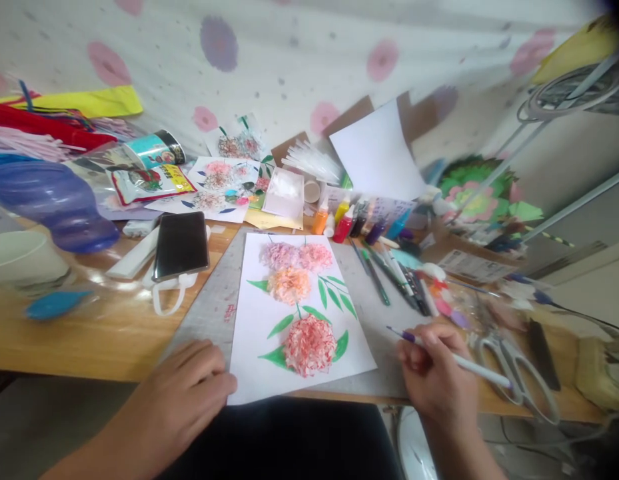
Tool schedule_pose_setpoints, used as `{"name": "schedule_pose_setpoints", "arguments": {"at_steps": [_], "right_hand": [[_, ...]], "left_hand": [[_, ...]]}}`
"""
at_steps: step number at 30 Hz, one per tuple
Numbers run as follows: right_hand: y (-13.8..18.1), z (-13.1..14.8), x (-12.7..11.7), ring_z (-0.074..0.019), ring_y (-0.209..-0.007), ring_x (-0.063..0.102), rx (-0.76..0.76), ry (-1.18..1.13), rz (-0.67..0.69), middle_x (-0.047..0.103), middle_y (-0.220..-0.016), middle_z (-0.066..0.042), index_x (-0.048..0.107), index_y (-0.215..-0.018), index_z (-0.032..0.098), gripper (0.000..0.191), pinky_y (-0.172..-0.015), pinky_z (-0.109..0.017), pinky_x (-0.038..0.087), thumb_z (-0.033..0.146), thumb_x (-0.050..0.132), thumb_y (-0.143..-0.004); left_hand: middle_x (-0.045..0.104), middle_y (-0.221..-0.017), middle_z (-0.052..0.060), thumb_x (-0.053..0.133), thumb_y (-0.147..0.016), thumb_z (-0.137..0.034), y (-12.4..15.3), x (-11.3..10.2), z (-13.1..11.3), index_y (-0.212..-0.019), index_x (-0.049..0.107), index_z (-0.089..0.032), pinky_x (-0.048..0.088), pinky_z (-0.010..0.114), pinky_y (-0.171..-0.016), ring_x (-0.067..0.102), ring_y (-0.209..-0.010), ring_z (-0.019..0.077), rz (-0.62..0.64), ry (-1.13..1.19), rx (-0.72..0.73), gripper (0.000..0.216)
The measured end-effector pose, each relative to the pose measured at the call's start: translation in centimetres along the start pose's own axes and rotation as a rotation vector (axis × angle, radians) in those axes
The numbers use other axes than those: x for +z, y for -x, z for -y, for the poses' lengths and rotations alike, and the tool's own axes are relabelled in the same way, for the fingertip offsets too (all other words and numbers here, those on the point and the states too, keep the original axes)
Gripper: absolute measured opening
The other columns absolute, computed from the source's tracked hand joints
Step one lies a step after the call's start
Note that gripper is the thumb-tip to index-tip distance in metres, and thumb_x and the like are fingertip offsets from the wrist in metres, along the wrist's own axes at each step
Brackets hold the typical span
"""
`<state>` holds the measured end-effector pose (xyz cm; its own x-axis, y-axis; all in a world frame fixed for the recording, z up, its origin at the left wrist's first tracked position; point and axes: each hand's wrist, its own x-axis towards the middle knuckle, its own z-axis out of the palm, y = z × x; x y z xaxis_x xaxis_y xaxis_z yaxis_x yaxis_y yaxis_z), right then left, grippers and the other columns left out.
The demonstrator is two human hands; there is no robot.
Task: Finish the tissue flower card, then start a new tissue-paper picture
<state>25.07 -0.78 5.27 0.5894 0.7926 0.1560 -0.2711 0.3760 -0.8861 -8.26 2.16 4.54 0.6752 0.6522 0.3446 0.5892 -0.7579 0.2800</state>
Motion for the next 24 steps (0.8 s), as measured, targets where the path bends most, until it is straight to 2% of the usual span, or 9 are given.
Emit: {"name": "schedule_pose_setpoints", "arguments": {"at_steps": [3,5,7,11,17,21,24], "right_hand": [[-0.2,0.0,-1.0,-0.0043,-0.039,0.037,-0.017,0.024,-0.133,0.047,-0.046,0.009,0.055,-0.065,0.019,0.018,-0.044,-0.019,0.040,0.021,0.073,-0.067],[-0.3,0.2,-1.6,-0.0044,-0.040,0.039,-0.040,0.032,-0.176,0.048,-0.046,0.009,0.055,-0.066,0.018,0.019,-0.045,-0.019,0.041,0.021,0.074,-0.067],[-0.5,0.4,-2.1,-0.0048,-0.042,0.041,-0.062,0.041,-0.198,0.048,-0.046,0.009,0.055,-0.067,0.018,0.019,-0.047,-0.019,0.043,0.020,0.074,-0.068],[-0.9,0.6,-2.6,-0.0050,-0.042,0.041,-0.099,0.056,-0.227,0.049,-0.045,0.009,0.055,-0.068,0.018,0.019,-0.048,-0.019,0.043,0.021,0.074,-0.069],[-0.9,0.8,-2.8,-0.0058,-0.044,0.046,-0.113,0.084,-0.246,0.051,-0.046,0.008,0.057,-0.068,0.018,0.019,-0.051,-0.020,0.046,0.020,0.075,-0.066],[0.0,0.9,-1.5,-0.0087,-0.047,0.055,-0.174,0.208,-0.195,0.057,-0.051,0.005,0.060,-0.070,0.017,0.016,-0.050,-0.021,0.047,0.023,0.075,-0.066],[1.9,0.6,0.5,-0.0127,-0.052,0.062,-0.206,0.251,-0.008,0.066,-0.061,0.000,0.066,-0.080,0.017,0.011,-0.050,-0.024,0.049,0.025,0.069,-0.073]], "left_hand": [[0.047,-0.073,0.000,0.044,-0.090,-0.012,-0.5,0.2,0.0,-0.076,0.057,-0.019,0.032,0.024,-0.060,0.044,-0.068,0.0125,-0.022,0.028,0.092,0.020],[0.048,-0.075,0.000,0.045,-0.091,-0.015,-0.9,0.4,-0.3,-0.077,0.058,-0.020,0.034,0.024,-0.061,0.045,-0.068,0.0122,-0.031,0.050,0.077,0.020],[0.049,-0.075,0.000,0.043,-0.093,-0.015,-1.4,0.6,-0.8,-0.076,0.058,-0.019,0.035,0.025,-0.062,0.046,-0.069,0.0126,-0.043,0.063,0.028,0.023],[0.049,-0.071,0.000,0.042,-0.091,-0.008,-2.9,1.6,-2.3,-0.074,0.059,-0.018,0.034,0.027,-0.061,0.046,-0.067,0.0131,-0.064,0.081,0.100,0.025],[0.046,-0.066,0.002,0.039,-0.089,-0.005,-4.6,4.3,-4.8,-0.065,0.054,-0.017,0.029,0.030,-0.056,0.041,-0.063,0.0147,-0.173,0.100,0.109,0.031],[0.045,-0.064,0.001,0.040,-0.090,-0.010,-5.0,4.9,-5.6,-0.063,0.051,-0.017,0.029,0.029,-0.056,0.039,-0.061,0.0147,-0.183,0.075,0.165,0.031],[0.048,-0.066,0.001,0.047,-0.091,-0.017,-4.7,4.5,-5.6,-0.070,0.056,-0.017,0.033,0.030,-0.060,0.043,-0.064,0.0152,-0.157,0.065,0.214,0.023]]}}
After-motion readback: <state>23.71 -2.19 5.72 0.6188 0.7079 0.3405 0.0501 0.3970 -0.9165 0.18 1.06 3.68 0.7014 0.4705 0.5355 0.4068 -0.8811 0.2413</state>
